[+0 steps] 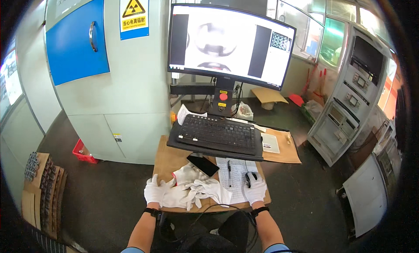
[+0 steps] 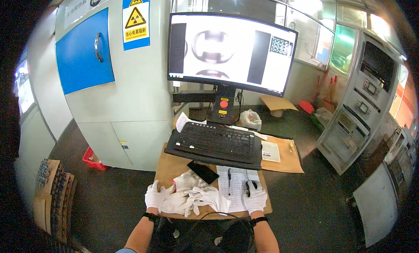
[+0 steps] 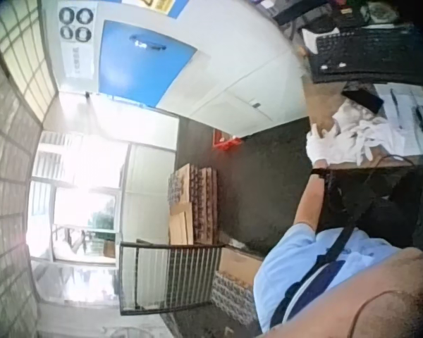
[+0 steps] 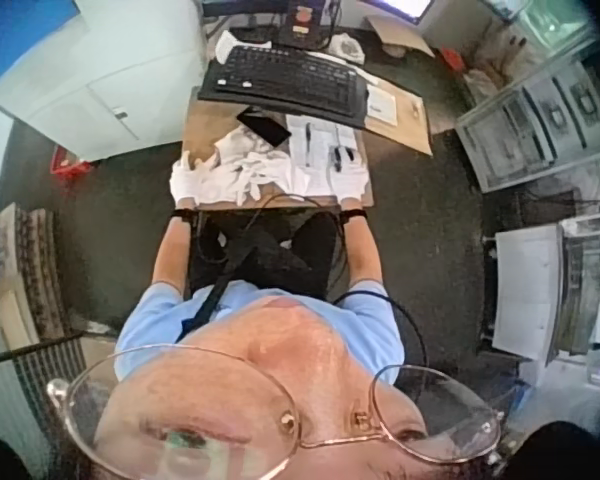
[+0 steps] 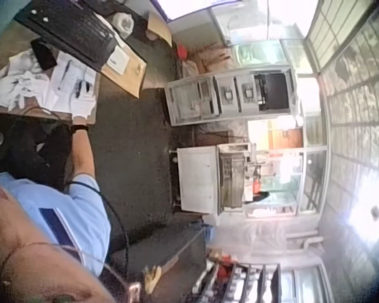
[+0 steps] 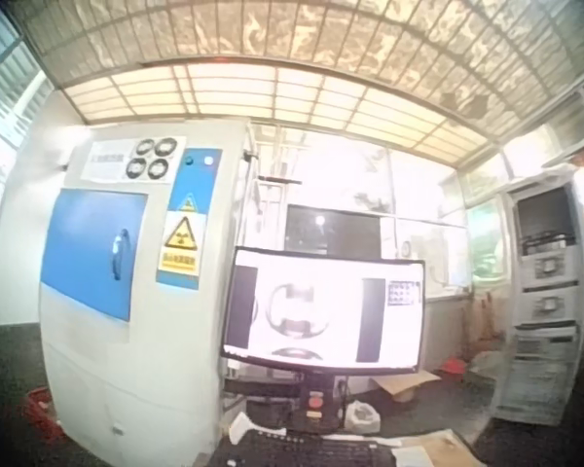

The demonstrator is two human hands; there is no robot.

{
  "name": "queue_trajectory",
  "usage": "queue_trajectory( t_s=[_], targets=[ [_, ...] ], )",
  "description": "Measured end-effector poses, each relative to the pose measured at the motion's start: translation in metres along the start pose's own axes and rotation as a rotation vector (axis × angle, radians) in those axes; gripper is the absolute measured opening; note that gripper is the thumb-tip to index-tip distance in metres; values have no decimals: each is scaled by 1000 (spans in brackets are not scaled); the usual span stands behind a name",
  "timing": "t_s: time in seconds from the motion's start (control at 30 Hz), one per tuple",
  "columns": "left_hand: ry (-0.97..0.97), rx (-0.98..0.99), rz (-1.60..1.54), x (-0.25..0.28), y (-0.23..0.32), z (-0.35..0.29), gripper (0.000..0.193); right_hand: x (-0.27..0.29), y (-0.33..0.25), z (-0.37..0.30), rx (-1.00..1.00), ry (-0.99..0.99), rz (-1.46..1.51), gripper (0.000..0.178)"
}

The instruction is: Inspecting metal pistons using an X-ray machine and then organizing them on a pallet.

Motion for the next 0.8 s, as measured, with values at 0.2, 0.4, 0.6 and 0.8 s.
queue_trajectory(
  t_s=[0.2, 0.4, 0.6, 0.8],
  targets=[
    [-47, 47, 32, -4, -8, 3, 50, -6, 2, -2, 9, 22, -28, 51],
    [-71, 62, 3, -4, -8, 4, 53, -5, 1, -1, 17, 24, -34, 51],
    [-59, 73, 9, 1, -1, 3, 52, 0, -3, 1, 17, 39, -21, 48],
    [-27, 67, 0, 8, 6, 0, 50, 1, -3, 0, -11, 18, -17, 47]
  ],
)
Point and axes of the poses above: each hand's wrist, its own z-axis towards the middle knuckle, its own x-axis out of the back of the hand, y = z × x, the point moved 2 cm from there along z, towards the middle knuckle, and after that the axes turned 5 degrees about -x, right-handed, at the moved point
